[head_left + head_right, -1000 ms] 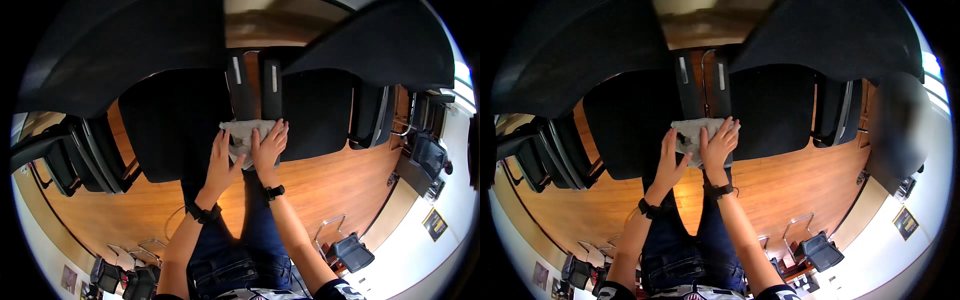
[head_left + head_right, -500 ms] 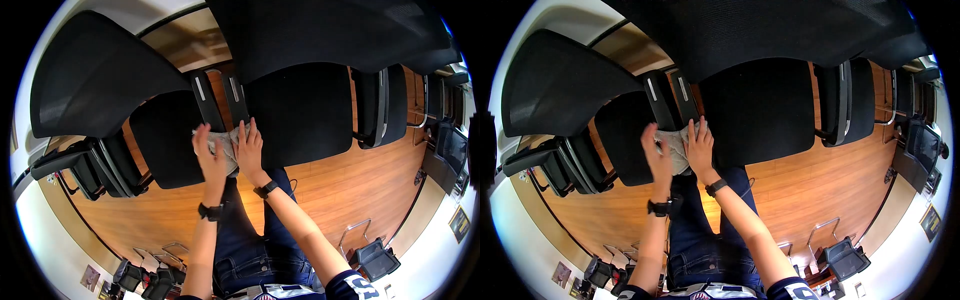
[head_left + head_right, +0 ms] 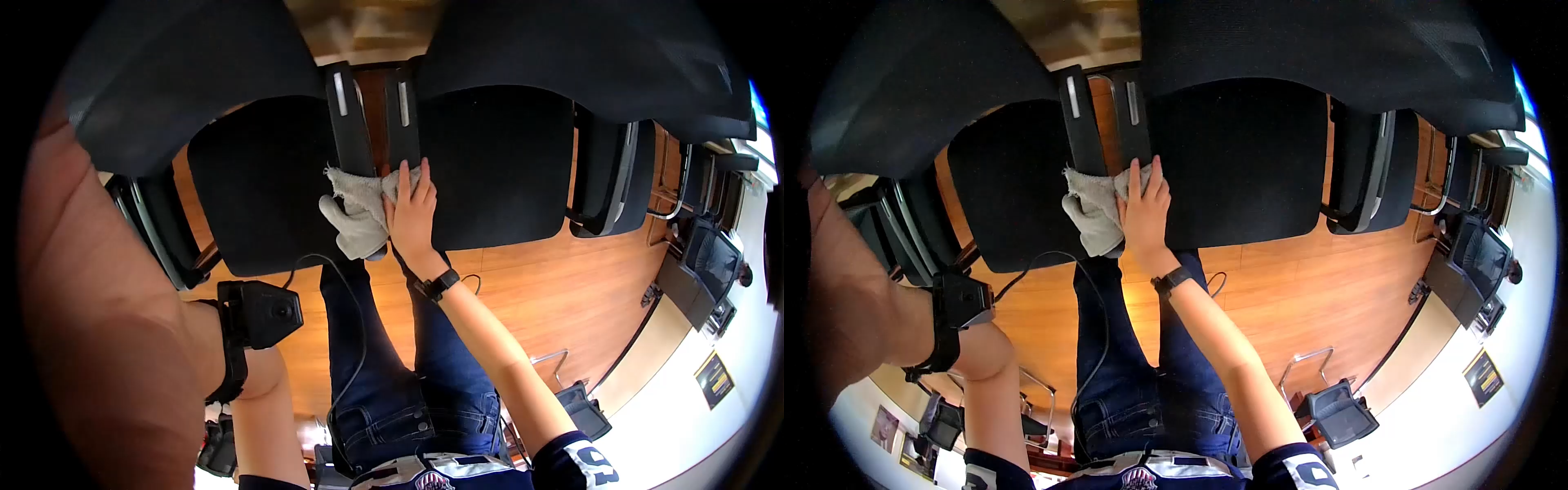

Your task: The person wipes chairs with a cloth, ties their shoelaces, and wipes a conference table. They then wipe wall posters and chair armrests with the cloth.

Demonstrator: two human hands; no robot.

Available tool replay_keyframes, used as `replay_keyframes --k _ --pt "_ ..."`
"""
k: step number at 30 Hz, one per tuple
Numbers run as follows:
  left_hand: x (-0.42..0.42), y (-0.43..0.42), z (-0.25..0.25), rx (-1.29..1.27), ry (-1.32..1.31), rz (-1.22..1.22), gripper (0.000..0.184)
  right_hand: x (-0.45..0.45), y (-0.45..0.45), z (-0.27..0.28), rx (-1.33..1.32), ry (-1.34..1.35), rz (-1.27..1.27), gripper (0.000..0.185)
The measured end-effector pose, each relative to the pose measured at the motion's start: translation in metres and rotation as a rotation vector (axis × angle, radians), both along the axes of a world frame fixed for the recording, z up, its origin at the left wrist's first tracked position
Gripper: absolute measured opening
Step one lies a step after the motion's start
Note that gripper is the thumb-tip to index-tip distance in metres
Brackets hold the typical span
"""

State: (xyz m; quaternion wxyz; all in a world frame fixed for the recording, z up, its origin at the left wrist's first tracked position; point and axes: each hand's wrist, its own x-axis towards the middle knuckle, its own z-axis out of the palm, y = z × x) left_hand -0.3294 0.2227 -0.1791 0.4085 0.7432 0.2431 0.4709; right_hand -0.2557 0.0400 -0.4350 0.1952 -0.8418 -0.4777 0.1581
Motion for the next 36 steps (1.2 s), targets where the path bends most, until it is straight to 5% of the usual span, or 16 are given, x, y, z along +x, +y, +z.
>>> replay_keyframes --k 18,20,23,25,27,29,32,36 --pt "-0.040 0.015 -0.006 -0.033 -0.130 0.018 0.050 -0.007 0.003 0.001 0.050 -0.050 -0.020 0.065" --pt "-0.035 0.008 -0.038 -0.081 -0.058 0.117 0.050 -0.008 0.003 0.002 0.050 -0.035 -0.031 0.064" --pt "-0.031 -0.025 -0.141 -0.128 0.439 0.297 0.059 -0.009 0.003 0.000 0.055 0.002 -0.061 0.064" --pt "-0.046 -0.071 -0.194 -0.218 0.803 0.253 0.072 -0.008 0.006 -0.001 0.047 0.028 -0.088 0.066" --pt "-0.060 -0.114 -0.227 -0.469 0.895 0.188 0.079 -0.001 0.021 -0.003 0.137 0.046 -0.119 0.068" --pt "-0.062 -0.131 -0.238 -0.772 0.863 0.079 0.079 0.007 0.039 -0.001 0.204 0.111 -0.170 0.070" --pt "-0.044 -0.119 -0.250 -0.738 0.680 0.096 0.068 0.026 0.070 -0.002 0.303 0.174 -0.247 0.076" --pt "-0.022 -0.088 -0.247 -0.683 0.667 0.134 0.060 0.050 0.084 0.007 0.079 0.350 -0.316 0.073"
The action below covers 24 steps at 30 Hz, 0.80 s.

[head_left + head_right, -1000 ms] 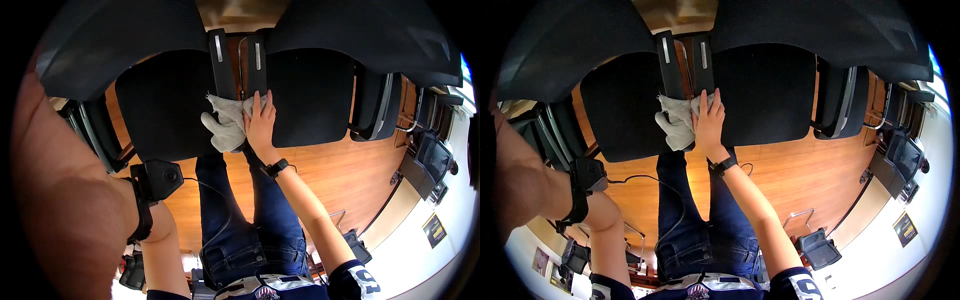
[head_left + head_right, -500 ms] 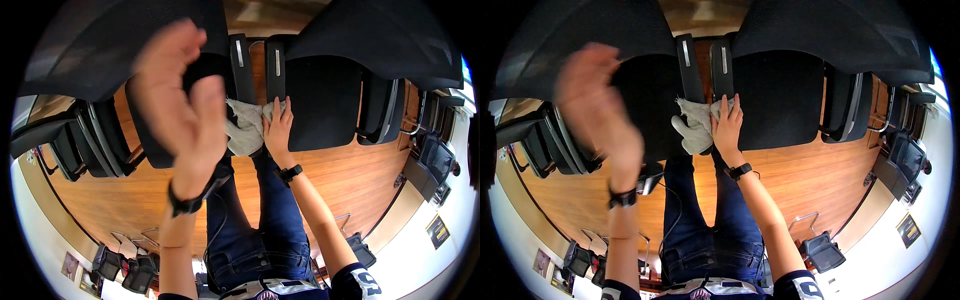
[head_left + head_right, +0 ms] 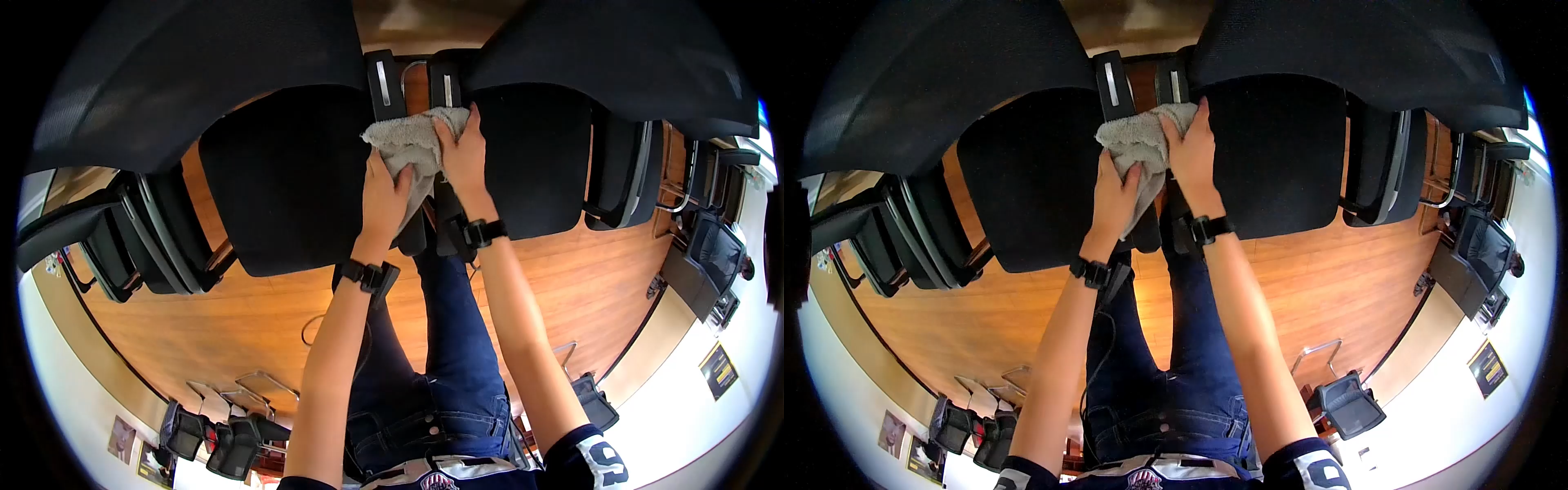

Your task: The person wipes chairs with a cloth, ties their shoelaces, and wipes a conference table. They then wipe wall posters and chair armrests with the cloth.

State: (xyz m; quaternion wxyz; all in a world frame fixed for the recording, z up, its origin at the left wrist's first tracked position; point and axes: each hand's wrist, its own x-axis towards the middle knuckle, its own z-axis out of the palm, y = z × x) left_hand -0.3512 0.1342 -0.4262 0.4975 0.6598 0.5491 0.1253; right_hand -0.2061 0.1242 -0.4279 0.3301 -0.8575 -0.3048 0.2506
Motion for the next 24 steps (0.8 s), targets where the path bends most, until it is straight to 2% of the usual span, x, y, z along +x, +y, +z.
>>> replay_keyframes --k 2,5,12,14,17,18,24 --pt "-0.001 -0.008 -0.006 0.109 -0.016 0.055 0.058 0.007 -0.010 -0.002 0.023 0.072 0.042 0.069" --pt "-0.007 -0.035 -0.008 0.048 -0.029 0.128 0.057 0.003 -0.031 -0.004 0.055 0.154 0.042 0.064" --pt "-0.065 -0.101 -0.007 -0.092 0.057 -0.138 0.055 -0.048 -0.148 -0.005 -0.088 0.352 -0.045 0.051" --pt "-0.069 -0.114 -0.001 -0.063 0.057 -0.121 0.052 -0.054 -0.157 0.003 -0.180 0.373 -0.048 0.051" --pt "-0.065 -0.118 0.003 -0.038 0.068 -0.092 0.050 -0.067 -0.154 0.003 0.004 0.148 -0.013 0.058" --pt "-0.062 -0.116 0.003 -0.006 0.076 -0.083 0.049 -0.065 -0.150 0.002 -0.017 0.059 0.085 0.067" --pt "-0.014 -0.064 -0.016 0.192 0.045 0.138 0.045 -0.033 -0.076 -0.011 0.215 -0.121 0.180 0.070"
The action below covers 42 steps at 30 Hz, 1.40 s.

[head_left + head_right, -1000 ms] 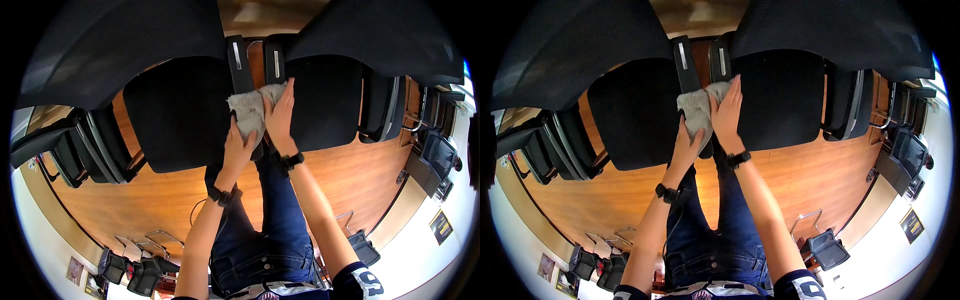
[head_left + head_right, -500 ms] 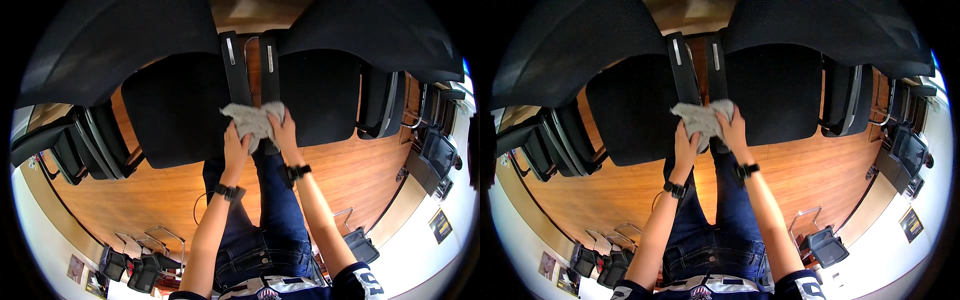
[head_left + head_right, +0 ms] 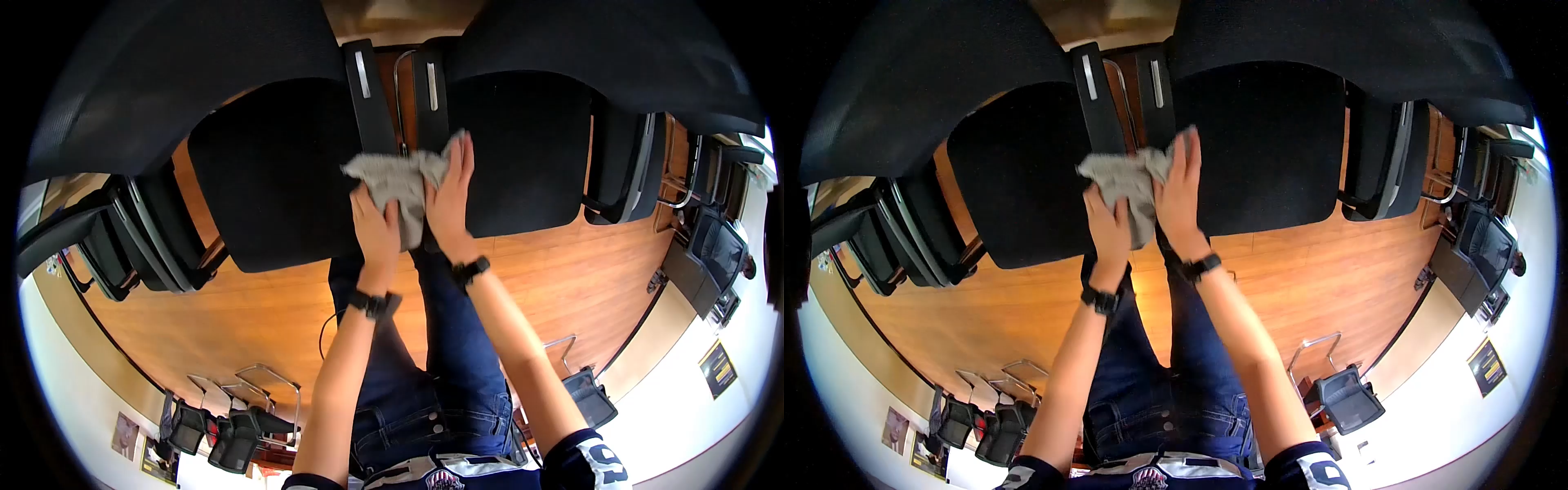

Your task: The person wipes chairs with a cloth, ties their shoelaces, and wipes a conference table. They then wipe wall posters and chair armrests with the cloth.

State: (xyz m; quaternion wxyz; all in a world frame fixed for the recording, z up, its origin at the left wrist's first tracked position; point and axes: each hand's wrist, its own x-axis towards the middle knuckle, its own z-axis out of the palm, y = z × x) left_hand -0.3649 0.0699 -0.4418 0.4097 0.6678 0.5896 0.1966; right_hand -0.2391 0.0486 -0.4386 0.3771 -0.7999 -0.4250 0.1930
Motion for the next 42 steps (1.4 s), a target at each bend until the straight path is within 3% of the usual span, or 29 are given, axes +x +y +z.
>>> replay_keyframes --k 2,5,7,14,21,24,25,27,28,31,35,39,42 --pt "0.016 0.030 -0.005 0.109 0.025 0.000 0.042 0.015 0.032 -0.003 0.086 -0.090 0.023 0.074" --pt "0.030 0.059 -0.004 0.102 0.019 0.033 0.041 0.033 0.062 -0.004 0.126 -0.364 0.164 0.082" --pt "0.031 0.060 -0.001 0.096 0.005 0.055 0.041 0.040 0.070 -0.004 0.177 -0.391 0.235 0.084" --pt "0.003 -0.008 0.004 0.036 0.084 0.058 0.043 0.023 -0.002 -0.010 0.082 -0.234 0.415 0.059" --pt "-0.032 -0.091 0.019 -0.185 0.155 0.055 0.054 -0.022 -0.110 -0.006 0.001 -0.107 0.483 0.059" --pt "-0.052 -0.127 -0.009 -0.363 0.135 0.037 0.051 -0.034 -0.135 -0.010 -0.122 -0.162 0.525 0.050" --pt "-0.060 -0.134 -0.018 -0.281 0.092 -0.053 0.043 -0.036 -0.142 -0.009 -0.142 -0.198 0.550 0.045" --pt "-0.075 -0.149 -0.023 -0.574 0.276 -0.300 0.037 -0.040 -0.151 -0.007 -0.205 -0.230 0.604 0.044" --pt "-0.080 -0.154 -0.025 -0.526 0.277 -0.389 0.036 -0.041 -0.152 -0.007 -0.207 -0.217 0.588 0.045" --pt "-0.090 -0.151 -0.006 -0.590 0.174 -0.274 0.034 -0.047 -0.154 -0.002 -0.206 -0.158 0.537 0.050" --pt "-0.112 -0.129 0.005 -0.368 0.031 -0.250 0.036 -0.061 -0.138 0.016 -0.121 -0.033 0.351 0.065" --pt "-0.133 -0.099 0.019 -0.387 -0.070 -0.149 0.035 -0.100 -0.087 0.029 -0.105 -0.096 0.236 0.068" --pt "-0.174 -0.103 0.009 -0.304 -0.114 -0.186 0.031 -0.141 -0.071 0.003 -0.122 -0.295 0.168 0.069"
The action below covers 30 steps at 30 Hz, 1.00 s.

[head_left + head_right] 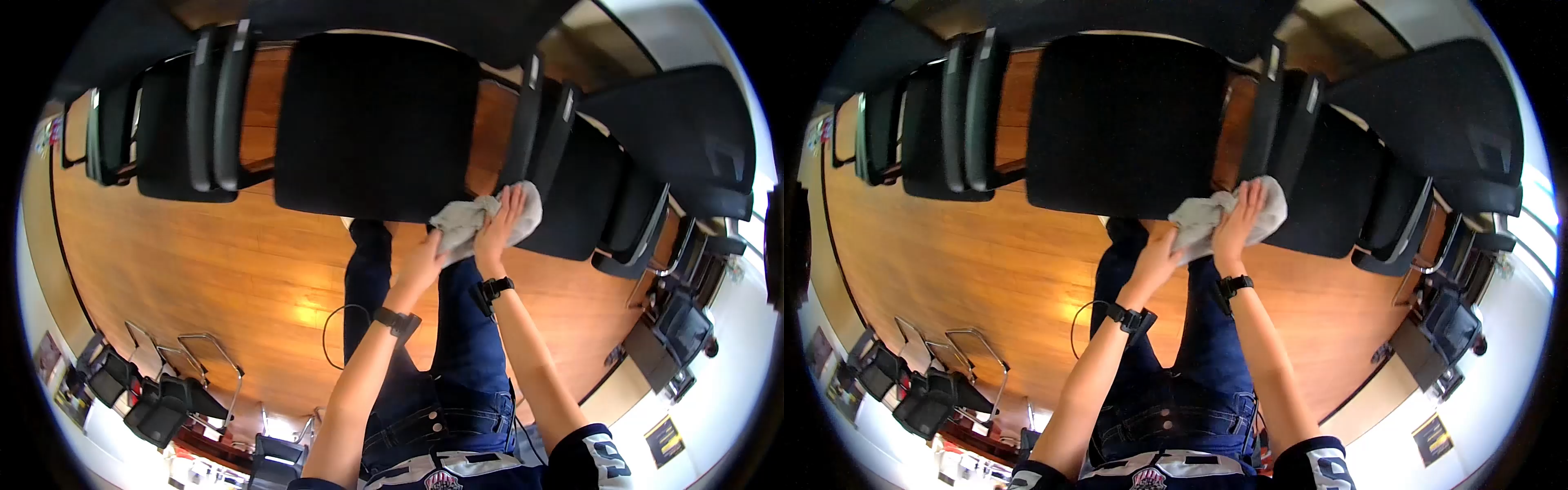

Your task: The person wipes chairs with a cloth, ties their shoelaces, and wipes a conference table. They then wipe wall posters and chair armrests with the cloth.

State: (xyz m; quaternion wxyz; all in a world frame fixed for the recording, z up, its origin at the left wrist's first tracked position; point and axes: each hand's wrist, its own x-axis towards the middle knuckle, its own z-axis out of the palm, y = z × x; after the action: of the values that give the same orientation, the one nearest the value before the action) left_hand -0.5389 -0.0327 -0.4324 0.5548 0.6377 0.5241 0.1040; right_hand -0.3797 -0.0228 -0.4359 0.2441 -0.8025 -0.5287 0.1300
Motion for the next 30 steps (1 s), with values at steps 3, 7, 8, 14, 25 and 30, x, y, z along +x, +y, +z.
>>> replay_keyframes --k 3,7,8,14,25,30 --pt "-0.032 0.009 0.035 0.034 0.105 -0.171 0.030 -0.030 0.004 0.005 -0.064 -0.178 0.018 0.072" --pt "-0.107 -0.001 0.050 0.093 0.159 -0.196 0.031 -0.068 -0.007 -0.015 -0.825 0.089 0.526 0.051" --pt "-0.137 -0.006 0.047 0.093 0.172 -0.176 0.033 -0.081 -0.012 -0.019 -0.702 0.022 0.698 0.047" --pt "-0.330 -0.047 0.080 -0.037 0.259 0.231 0.044 -0.242 0.027 0.072 -0.475 0.329 0.957 0.027" --pt "-0.339 -0.055 0.212 -0.055 -0.541 0.858 0.058 -0.313 0.058 0.225 -0.523 0.581 1.446 0.031" --pt "-0.303 0.014 0.259 -0.041 -0.303 0.527 0.059 -0.247 0.102 0.278 -0.595 0.529 1.514 0.035"
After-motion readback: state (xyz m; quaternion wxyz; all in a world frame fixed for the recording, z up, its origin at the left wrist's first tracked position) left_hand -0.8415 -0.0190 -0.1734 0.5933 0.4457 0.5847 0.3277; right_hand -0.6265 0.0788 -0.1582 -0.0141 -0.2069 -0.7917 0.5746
